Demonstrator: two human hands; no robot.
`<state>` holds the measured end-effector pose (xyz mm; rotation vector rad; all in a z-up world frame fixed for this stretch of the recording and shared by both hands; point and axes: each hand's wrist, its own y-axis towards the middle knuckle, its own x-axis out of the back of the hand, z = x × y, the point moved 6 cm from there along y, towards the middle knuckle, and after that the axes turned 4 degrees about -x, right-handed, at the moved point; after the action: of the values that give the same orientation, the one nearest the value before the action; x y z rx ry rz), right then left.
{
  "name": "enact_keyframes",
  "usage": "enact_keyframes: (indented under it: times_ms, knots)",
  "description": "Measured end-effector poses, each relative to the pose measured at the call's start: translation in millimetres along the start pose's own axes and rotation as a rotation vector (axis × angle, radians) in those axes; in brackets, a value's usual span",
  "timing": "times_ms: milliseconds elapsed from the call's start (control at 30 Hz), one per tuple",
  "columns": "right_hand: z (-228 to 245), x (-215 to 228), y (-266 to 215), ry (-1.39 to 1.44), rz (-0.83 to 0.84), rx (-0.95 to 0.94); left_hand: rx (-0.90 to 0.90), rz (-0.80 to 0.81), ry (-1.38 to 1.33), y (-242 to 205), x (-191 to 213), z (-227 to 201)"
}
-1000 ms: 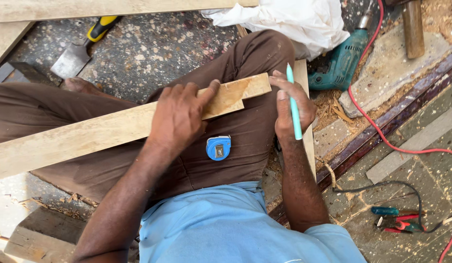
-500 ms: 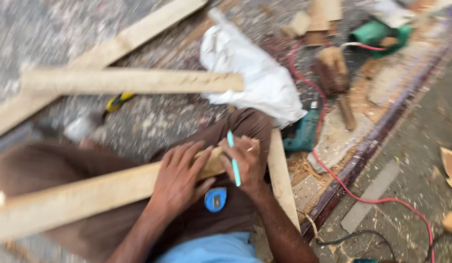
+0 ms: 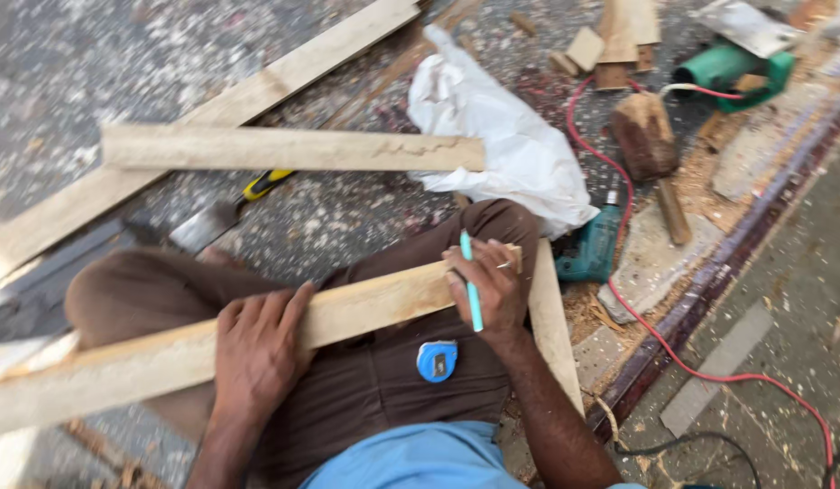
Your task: The person marks wooden pieces using a pencil and a measuring tape, then fits the pieces together to assemble a wooden frame on the floor.
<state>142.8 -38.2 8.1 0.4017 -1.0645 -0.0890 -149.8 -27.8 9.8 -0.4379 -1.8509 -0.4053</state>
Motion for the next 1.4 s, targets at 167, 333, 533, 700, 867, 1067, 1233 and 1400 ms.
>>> enact_keyframes:
  times_ms: [167, 333, 533, 700, 867, 1067, 1233, 1400]
  knots:
    - [6.4, -2.3, -3.6, 0.04, -0.019, 0.015, -0.049, -0.14, -0.004, -7.1, 6.4, 0.4]
    - [8.8, 1.2, -4.3, -0.026, -0.065, 0.063, -0.046, -0.069, -0.112, -6.5, 6.0, 4.7]
    - [6.4, 13.3, 38.4, -0.09, -0.149, 0.166, -0.108, -0.14, -0.079, 20.3, 11.4, 27.7]
    - [-4.3, 3.2, 90.9, -0.119, -0.179, 0.214, -0.124, -0.144, 0.028, 77.2, 3.1, 64.8]
    - [-24.4, -56.7, 150.5, -0.116, -0.16, 0.229, -0.132, -0.137, -0.002, 152.2, -15.8, 132.5]
    - [-50.4, -130.1, 229.2, -0.107, -0.051, 0.148, 0.014, 0.061, -0.06, 223.4, -53.9, 208.5]
    - [-55.3, -170.5, 248.6, -0.076, -0.136, 0.259, 0.12, 0.149, -0.059, 261.2, -67.9, 259.4]
    - [-46.1, -229.9, 201.0, 0.081, 0.229, 0.217, 0.147, -0.052, 0.035, 299.4, -83.8, 303.1]
